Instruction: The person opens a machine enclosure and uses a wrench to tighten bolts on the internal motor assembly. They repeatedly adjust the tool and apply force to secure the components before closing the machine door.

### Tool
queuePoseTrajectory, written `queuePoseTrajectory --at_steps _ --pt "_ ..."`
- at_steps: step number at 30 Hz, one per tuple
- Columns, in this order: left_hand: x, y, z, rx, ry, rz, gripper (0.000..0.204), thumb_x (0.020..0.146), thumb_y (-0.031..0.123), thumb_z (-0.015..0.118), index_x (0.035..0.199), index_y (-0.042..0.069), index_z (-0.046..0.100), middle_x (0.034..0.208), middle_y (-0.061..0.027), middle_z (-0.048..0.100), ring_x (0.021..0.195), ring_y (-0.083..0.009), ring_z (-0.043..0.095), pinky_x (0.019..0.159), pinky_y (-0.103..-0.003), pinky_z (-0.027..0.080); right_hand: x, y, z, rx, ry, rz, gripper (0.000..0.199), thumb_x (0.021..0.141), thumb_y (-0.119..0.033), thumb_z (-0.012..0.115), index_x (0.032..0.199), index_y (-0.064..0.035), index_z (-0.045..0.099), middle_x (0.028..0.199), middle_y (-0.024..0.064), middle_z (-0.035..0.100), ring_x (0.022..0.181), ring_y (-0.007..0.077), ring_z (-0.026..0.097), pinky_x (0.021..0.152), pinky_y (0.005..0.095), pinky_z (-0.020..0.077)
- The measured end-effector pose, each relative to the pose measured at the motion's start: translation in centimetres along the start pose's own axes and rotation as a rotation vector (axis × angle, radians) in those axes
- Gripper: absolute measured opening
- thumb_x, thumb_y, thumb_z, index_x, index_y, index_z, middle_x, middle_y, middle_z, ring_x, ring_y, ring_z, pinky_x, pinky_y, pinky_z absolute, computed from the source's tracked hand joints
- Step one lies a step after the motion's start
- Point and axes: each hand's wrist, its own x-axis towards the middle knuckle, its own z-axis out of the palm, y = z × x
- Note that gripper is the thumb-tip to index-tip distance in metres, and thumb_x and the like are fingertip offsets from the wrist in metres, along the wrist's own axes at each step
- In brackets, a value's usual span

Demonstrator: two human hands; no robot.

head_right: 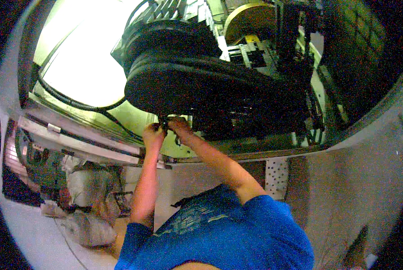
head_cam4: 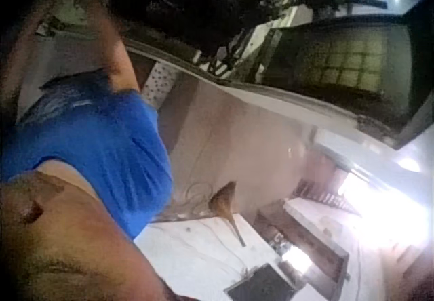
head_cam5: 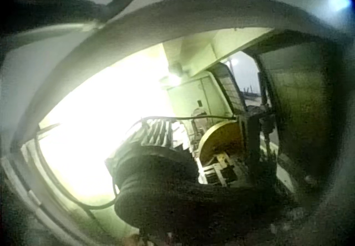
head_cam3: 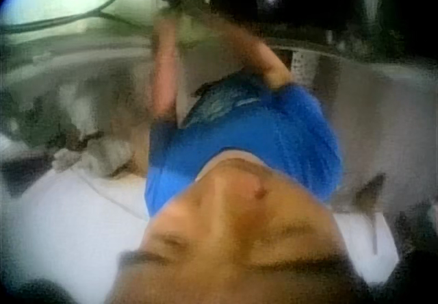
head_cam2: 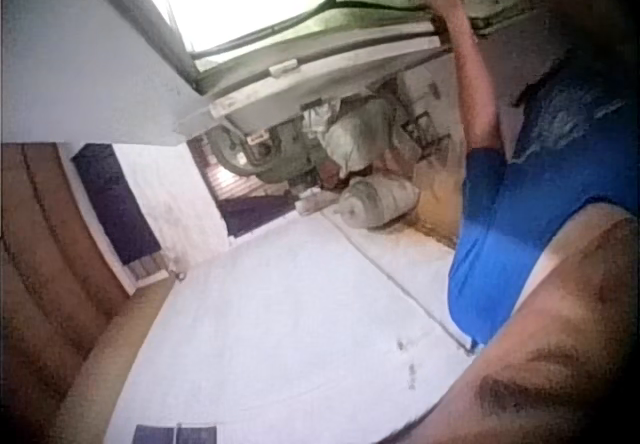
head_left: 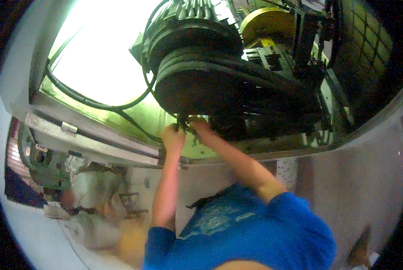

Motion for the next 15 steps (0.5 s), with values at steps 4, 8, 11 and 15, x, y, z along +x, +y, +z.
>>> queuePoseTrajectory --at_steps 4,8,11,15 --pt "-0.2 0.6 0.0 -0.01 0.104 0.062 0.018 0.063 0.016 0.053 0.058 -0.001 0.053 0.052 -0.0131 0.052 0.048 -0.0278 0.05 0.047 -0.035 0.037 1.7 1.2 -0.8 -0.17 -0.081 -0.089 0.019 0.067 -0.022 0.049 0.065 -0.0035 0.051 0.066 0.003 0.05 0.064 0.014 0.044 0.058 0.029 0.0358" --pt "-0.5 1.2 0.0 0.018 0.164 0.077 0.019 0.061 0.016 0.052 0.053 -0.001 0.05 0.048 -0.015 0.048 0.045 -0.0311 0.047 0.044 -0.038 0.034 0.7 0.3 0.1 -0.009 0.026 -0.091 0.02 0.063 -0.021 0.052 0.068 -0.0011 0.05 0.068 0.0055 0.051 0.062 0.015 0.045 0.056 0.0308 0.0365" --pt "-0.3 1.0 -0.1 0.082 0.137 0.106 0.019 0.061 0.017 0.051 0.053 -0.001 0.05 0.049 -0.0155 0.048 0.047 -0.0331 0.047 0.045 -0.039 0.036 1.0 1.0 -0.3 -0.061 0.079 -0.101 0.022 0.06 -0.019 0.052 0.073 -0.0019 0.053 0.069 0.0068 0.051 0.064 0.0162 0.046 0.056 0.0309 0.0373" --pt "-0.6 1.4 -0.9 0.094 0.106 0.039 0.019 0.062 0.019 0.053 0.06 0.0 0.053 0.053 -0.0173 0.05 0.053 -0.0343 0.05 0.049 -0.04 0.04 1.9 2.2 -0.6 -0.13 -0.036 -0.01 0.026 0.058 -0.014 0.05 0.081 -0.0018 0.053 0.067 0.0059 0.049 0.063 0.0153 0.045 0.055 0.0293 0.0362"
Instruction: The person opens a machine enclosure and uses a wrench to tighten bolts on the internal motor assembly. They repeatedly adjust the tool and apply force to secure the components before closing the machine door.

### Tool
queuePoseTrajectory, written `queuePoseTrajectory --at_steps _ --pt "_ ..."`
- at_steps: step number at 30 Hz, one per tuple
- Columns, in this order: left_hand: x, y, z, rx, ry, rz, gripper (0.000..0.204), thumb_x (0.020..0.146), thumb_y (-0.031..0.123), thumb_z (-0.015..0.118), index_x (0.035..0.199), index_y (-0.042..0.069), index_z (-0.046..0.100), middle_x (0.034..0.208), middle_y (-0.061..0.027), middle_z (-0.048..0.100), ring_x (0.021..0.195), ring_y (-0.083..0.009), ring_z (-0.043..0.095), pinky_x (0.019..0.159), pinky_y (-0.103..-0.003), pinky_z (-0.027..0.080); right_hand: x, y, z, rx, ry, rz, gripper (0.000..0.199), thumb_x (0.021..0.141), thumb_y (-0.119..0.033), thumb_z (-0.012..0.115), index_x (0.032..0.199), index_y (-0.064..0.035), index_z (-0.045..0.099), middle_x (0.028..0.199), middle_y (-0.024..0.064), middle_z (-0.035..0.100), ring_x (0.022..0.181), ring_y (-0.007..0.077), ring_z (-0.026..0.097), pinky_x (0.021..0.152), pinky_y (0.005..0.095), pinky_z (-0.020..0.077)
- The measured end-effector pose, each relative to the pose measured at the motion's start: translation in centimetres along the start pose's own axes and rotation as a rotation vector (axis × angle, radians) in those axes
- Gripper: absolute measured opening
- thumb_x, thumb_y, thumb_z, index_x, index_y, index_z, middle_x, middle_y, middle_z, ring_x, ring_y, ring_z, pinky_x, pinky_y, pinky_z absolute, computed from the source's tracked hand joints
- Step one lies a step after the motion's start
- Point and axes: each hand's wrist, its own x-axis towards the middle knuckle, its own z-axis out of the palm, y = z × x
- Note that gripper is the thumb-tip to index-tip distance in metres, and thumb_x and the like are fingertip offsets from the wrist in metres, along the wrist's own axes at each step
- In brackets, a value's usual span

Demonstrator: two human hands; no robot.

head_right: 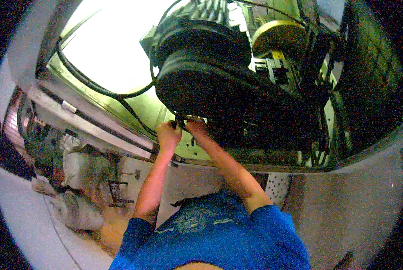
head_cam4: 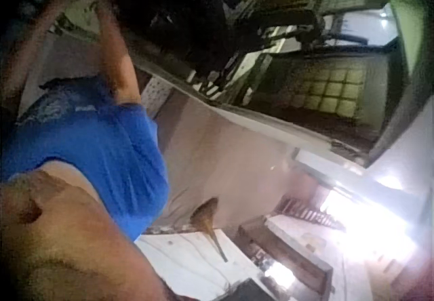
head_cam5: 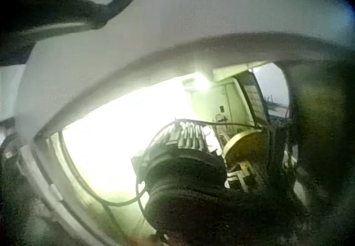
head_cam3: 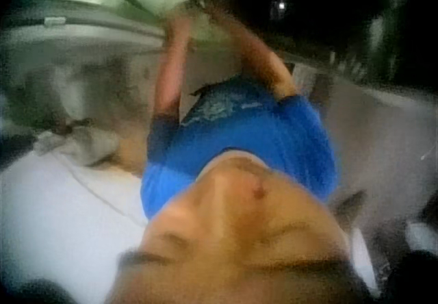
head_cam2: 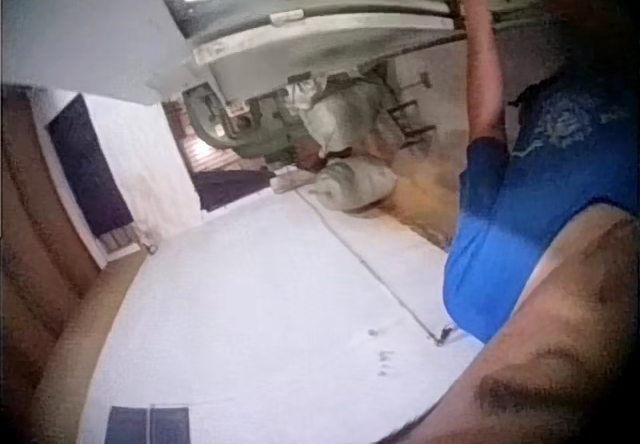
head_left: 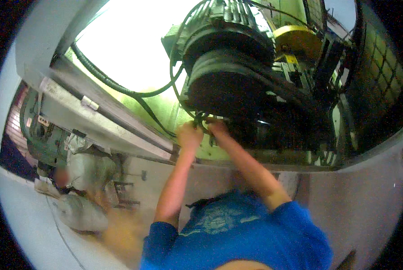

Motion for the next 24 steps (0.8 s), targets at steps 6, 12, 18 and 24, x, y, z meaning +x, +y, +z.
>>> queuePoseTrajectory --at_steps 6,12,18,24 --pt "0.1 1.1 -1.1 -0.004 -0.019 -0.129 0.02 0.061 0.018 0.056 0.069 0.001 0.052 0.062 -0.019 0.052 0.059 -0.0358 0.051 0.054 -0.043 0.041 -1.0 -0.9 -0.9 0.012 -0.044 0.086 0.028 0.059 -0.012 0.045 0.084 -0.0029 0.053 0.062 0.0036 0.044 0.056 0.0123 0.039 0.047 0.0257 0.0304" --pt "0.6 1.5 -1.7 -0.073 -0.03 -0.158 0.021 0.061 0.015 0.053 0.079 0.003 0.049 0.064 -0.0171 0.053 0.063 -0.0327 0.052 0.056 -0.041 0.042 -0.8 -2.6 -1.1 0.093 -0.079 0.181 0.028 0.063 -0.018 0.045 0.088 -0.006 0.052 0.064 0.0 0.043 0.057 0.0114 0.038 0.051 0.0242 0.0326" --pt "1.2 0.8 -1.3 -0.225 -0.131 -0.145 0.023 0.059 0.011 0.052 0.08 0.004 0.052 0.071 -0.0167 0.054 0.068 -0.0321 0.053 0.06 -0.041 0.042 -2.6 -4.5 -0.4 0.211 -0.06 0.138 0.029 0.067 -0.025 0.047 0.089 -0.0062 0.051 0.07 0.0018 0.048 0.06 0.0116 0.043 0.052 0.025 0.036" --pt "1.7 1.0 -2.8 -0.28 -0.124 -0.131 0.022 0.058 0.012 0.053 0.078 0.004 0.056 0.068 -0.0166 0.054 0.065 -0.0309 0.053 0.059 -0.039 0.042 -4.6 -0.4 -1.4 -0.105 0.055 -0.01 0.03 0.069 -0.016 0.047 0.097 -0.0037 0.045 0.082 0.0067 0.048 0.072 0.0161 0.045 0.061 0.0293 0.0391"
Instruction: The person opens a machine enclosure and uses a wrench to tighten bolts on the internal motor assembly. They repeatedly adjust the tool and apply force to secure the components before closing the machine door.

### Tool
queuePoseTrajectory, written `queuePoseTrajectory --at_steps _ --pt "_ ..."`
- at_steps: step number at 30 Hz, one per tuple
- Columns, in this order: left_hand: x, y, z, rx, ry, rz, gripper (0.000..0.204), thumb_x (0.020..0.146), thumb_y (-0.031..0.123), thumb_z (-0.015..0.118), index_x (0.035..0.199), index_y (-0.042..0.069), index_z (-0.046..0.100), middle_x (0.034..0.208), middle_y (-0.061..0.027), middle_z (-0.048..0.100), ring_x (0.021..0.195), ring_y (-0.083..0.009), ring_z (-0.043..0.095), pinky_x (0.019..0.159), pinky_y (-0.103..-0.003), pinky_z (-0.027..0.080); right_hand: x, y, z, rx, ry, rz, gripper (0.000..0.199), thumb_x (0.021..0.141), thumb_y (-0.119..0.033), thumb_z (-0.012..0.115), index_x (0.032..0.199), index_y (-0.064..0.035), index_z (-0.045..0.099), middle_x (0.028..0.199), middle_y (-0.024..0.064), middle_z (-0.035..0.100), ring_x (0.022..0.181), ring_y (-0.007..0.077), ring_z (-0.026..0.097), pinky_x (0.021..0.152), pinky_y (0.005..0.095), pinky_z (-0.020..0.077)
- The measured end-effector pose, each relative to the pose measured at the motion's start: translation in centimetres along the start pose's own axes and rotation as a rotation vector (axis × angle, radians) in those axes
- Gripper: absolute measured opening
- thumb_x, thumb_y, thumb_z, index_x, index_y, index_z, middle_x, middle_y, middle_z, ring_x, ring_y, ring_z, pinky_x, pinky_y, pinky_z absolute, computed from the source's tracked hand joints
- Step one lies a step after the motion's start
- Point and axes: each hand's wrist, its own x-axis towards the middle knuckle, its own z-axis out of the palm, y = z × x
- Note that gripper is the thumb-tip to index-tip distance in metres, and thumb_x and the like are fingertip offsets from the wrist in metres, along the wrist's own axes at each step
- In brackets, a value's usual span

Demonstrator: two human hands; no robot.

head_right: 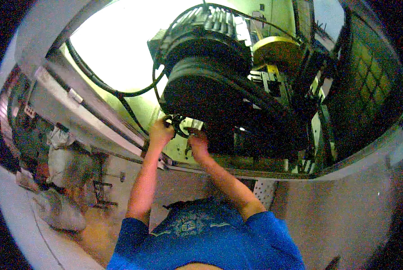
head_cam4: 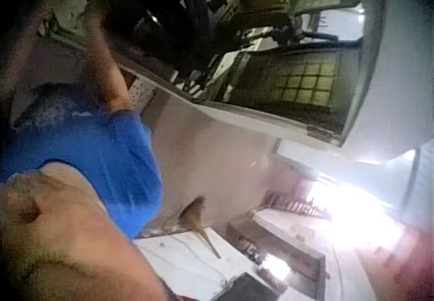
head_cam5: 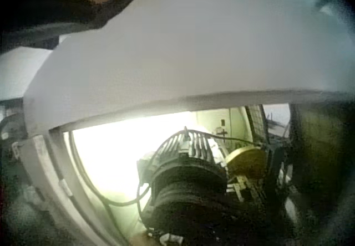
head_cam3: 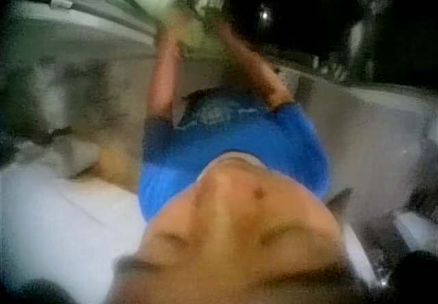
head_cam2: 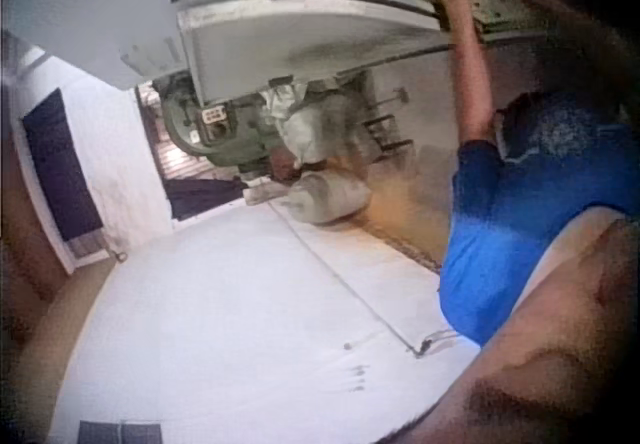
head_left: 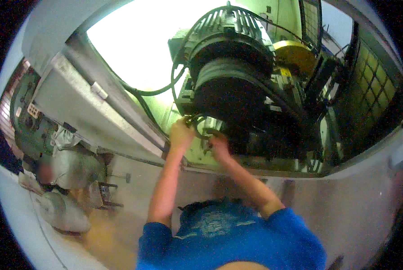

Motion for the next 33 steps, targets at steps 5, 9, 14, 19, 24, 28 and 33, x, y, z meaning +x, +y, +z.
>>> queuePoseTrajectory --at_steps 5,9,14,19,24,28,33 --pt "2.1 -2.8 0.8 0.093 0.173 0.085 0.022 0.061 0.013 0.053 0.08 0.003 0.057 0.067 -0.017 0.055 0.062 -0.03 0.054 0.056 -0.037 0.042 -4.3 0.2 2.0 0.192 -0.042 0.037 0.03 0.07 -0.014 0.046 0.098 -0.0066 0.05 0.066 0.0037 0.048 0.054 0.0118 0.042 0.05 0.0247 0.0362" --pt "5.1 -3.0 0.8 -0.3 -0.247 -0.176 0.022 0.063 0.013 0.052 0.079 0.0 0.056 0.071 -0.0093 0.057 0.059 -0.0173 0.052 0.053 -0.03 0.038 -1.6 3.0 4.0 0.508 -0.148 0.133 0.026 0.07 -0.016 0.047 0.094 -0.0077 0.053 0.066 0.003 0.048 0.054 0.0117 0.042 0.05 0.0241 0.0358" --pt "5.3 -1.1 0.1 -0.375 -0.281 -0.489 0.027 0.06 0.017 0.053 0.083 0.003 0.055 0.074 -0.0077 0.055 0.068 -0.0174 0.049 0.057 -0.034 0.035 0.0 4.2 5.3 0.837 -0.095 0.164 0.021 0.071 -0.016 0.044 0.086 -0.0067 0.054 0.067 0.0035 0.049 0.055 0.0113 0.043 0.05 0.0253 0.0372" --pt "5.2 -3.6 0.3 -0.421 -0.261 -0.565 0.024 0.058 0.013 0.052 0.079 0.003 0.056 0.072 -0.0076 0.055 0.066 -0.0176 0.049 0.056 -0.035 0.035 -0.4 6.2 3.9 0.643 -0.045 0.101 0.018 0.073 -0.016 0.042 0.082 -0.005 0.053 0.071 0.0053 0.051 0.057 0.0119 0.047 0.05 0.0256 0.0396" --pt "6.0 0.1 0.0 -0.47 -0.216 -0.396 0.018 0.056 0.007 0.052 0.071 -0.001 0.055 0.063 -0.0074 0.053 0.053 -0.0141 0.047 0.048 -0.028 0.035 3.1 12.9 2.9 0.156 -0.028 -0.194 0.017 0.073 -0.014 0.042 0.084 -0.0045 0.051 0.071 0.0036 0.051 0.056 0.0118 0.046 0.049 0.025 0.0391" --pt "5.2 0.7 -0.1 -0.576 -0.158 -0.351 0.014 0.053 0.004 0.051 0.065 -0.003 0.055 0.058 -0.0063 0.051 0.045 -0.0114 0.044 0.042 -0.024 0.033 -1.2 5.4 1.4 0.611 -0.018 0.124 0.014 0.071 -0.01 0.043 0.082 -0.0042 0.051 0.071 0.0032 0.051 0.057 0.0116 0.046 0.049 0.0247 0.039" --pt "6.0 -0.5 0.2 -0.528 -0.139 -0.325 0.012 0.052 0.004 0.051 0.061 -0.003 0.055 0.055 -0.0065 0.051 0.046 -0.0114 0.045 0.043 -0.024 0.035 -1.3 4.8 0.9 0.66 -0.1 0.125 0.01 0.07 -0.006 0.046 0.079 -0.0041 0.05 0.076 0.0037 0.051 0.06 0.0132 0.048 0.051 0.026 0.0403"
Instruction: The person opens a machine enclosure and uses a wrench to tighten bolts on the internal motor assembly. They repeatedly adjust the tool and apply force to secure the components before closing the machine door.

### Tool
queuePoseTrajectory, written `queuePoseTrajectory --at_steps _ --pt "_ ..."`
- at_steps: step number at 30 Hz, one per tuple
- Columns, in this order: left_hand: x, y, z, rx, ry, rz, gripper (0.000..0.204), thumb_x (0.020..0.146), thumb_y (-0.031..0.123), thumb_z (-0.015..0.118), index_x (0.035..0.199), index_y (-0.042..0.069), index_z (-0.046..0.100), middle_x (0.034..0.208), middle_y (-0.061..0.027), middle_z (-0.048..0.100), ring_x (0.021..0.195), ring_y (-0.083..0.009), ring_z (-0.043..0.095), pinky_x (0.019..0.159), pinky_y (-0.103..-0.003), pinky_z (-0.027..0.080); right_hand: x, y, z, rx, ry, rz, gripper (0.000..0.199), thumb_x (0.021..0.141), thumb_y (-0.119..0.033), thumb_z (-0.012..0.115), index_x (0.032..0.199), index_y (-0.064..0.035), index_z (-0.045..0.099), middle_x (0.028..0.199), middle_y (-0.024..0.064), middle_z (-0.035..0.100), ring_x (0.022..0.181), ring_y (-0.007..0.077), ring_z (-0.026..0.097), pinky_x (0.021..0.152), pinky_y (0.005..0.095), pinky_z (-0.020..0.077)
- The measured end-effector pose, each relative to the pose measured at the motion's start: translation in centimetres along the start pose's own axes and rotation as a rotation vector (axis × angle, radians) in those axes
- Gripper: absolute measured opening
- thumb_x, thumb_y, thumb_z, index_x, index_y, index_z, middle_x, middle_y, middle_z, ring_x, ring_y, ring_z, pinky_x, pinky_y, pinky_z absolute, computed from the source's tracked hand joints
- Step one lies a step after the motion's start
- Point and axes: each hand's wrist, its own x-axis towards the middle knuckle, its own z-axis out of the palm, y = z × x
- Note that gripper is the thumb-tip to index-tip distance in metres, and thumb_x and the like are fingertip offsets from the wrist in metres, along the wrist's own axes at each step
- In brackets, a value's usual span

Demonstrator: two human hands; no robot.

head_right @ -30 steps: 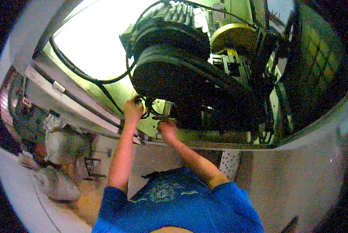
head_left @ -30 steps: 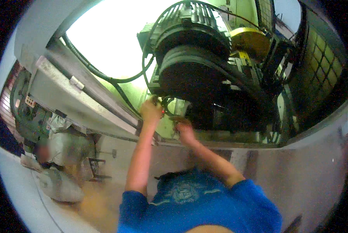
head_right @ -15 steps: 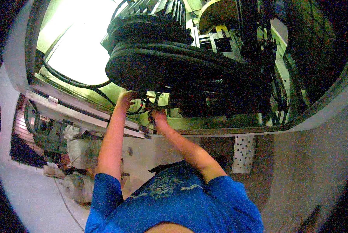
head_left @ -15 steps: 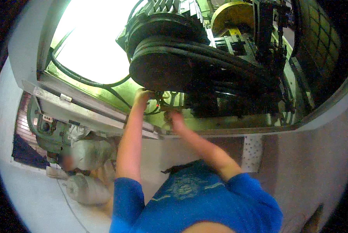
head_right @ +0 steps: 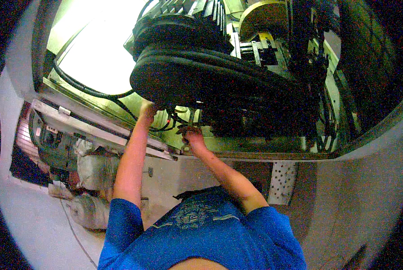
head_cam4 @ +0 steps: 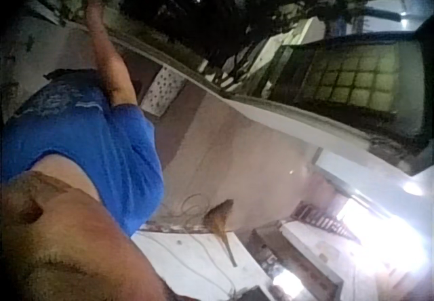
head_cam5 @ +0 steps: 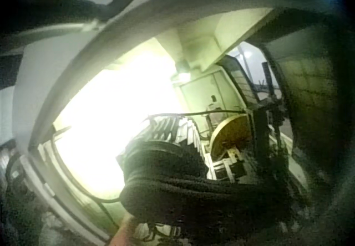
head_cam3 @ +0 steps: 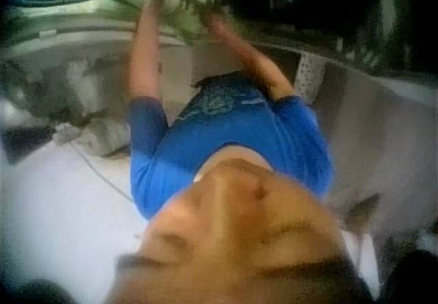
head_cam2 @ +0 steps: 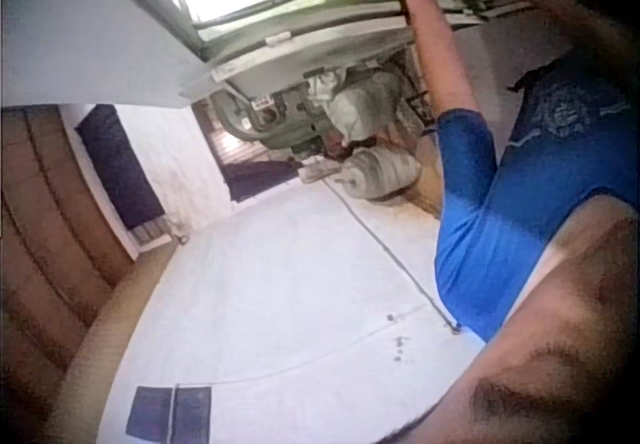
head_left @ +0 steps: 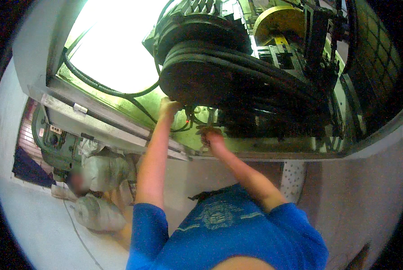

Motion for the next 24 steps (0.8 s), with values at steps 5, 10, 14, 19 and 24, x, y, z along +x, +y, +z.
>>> queuePoseTrajectory --at_steps 5,10,14,19,24 --pt "-0.1 -0.2 -0.3 0.24 -0.01 0.061 0.015 0.052 0.009 0.057 0.06 -0.004 0.056 0.054 -0.0075 0.052 0.047 -0.0116 0.046 0.044 -0.024 0.036 0.8 0.5 -0.7 -0.043 -0.042 -0.021 0.012 0.071 -0.009 0.046 0.08 -0.0021 0.051 0.067 0.0044 0.05 0.052 0.0107 0.043 0.044 0.0231 0.035" --pt "1.5 -2.8 -1.8 0.236 0.06 0.219 0.022 0.054 0.013 0.062 0.064 -0.006 0.057 0.061 -0.0115 0.057 0.053 -0.016 0.053 0.051 -0.027 0.04 -0.4 -0.5 0.4 -0.031 -0.091 -0.006 0.013 0.068 -0.004 0.044 0.079 -0.0011 0.052 0.064 0.0048 0.05 0.048 0.0098 0.039 0.041 0.0225 0.0313" --pt "-1.3 -1.7 -2.0 0.392 0.115 0.33 0.017 0.059 0.009 0.058 0.07 -0.004 0.057 0.067 -0.0146 0.058 0.061 -0.023 0.056 0.057 -0.029 0.042 -2.0 -2.6 1.4 -0.133 -0.105 -0.024 0.021 0.064 -0.002 0.041 0.08 -0.0004 0.053 0.063 0.0031 0.048 0.048 0.0089 0.037 0.042 0.0215 0.0302" --pt "-10.3 3.7 -0.1 0.633 0.205 0.731 0.011 0.062 0.006 0.052 0.072 0.001 0.053 0.065 -0.014 0.055 0.058 -0.0274 0.053 0.054 -0.034 0.04 -0.6 -1.4 -1.5 -0.712 -0.168 -0.32 0.024 0.058 -0.001 0.044 0.078 -0.0023 0.056 0.076 0.0044 0.054 0.058 0.0122 0.046 0.048 0.0219 0.0364" --pt "-14.8 0.1 -2.3 0.653 0.179 0.71 0.006 0.066 0.009 0.051 0.07 0.005 0.052 0.062 -0.0116 0.051 0.059 -0.0299 0.049 0.051 -0.038 0.038 -3.0 -3.6 -0.5 -0.828 -0.038 0.088 0.021 0.055 -0.002 0.046 0.073 -0.0015 0.058 0.084 0.0068 0.055 0.074 0.0143 0.05 0.062 0.0261 0.0407"
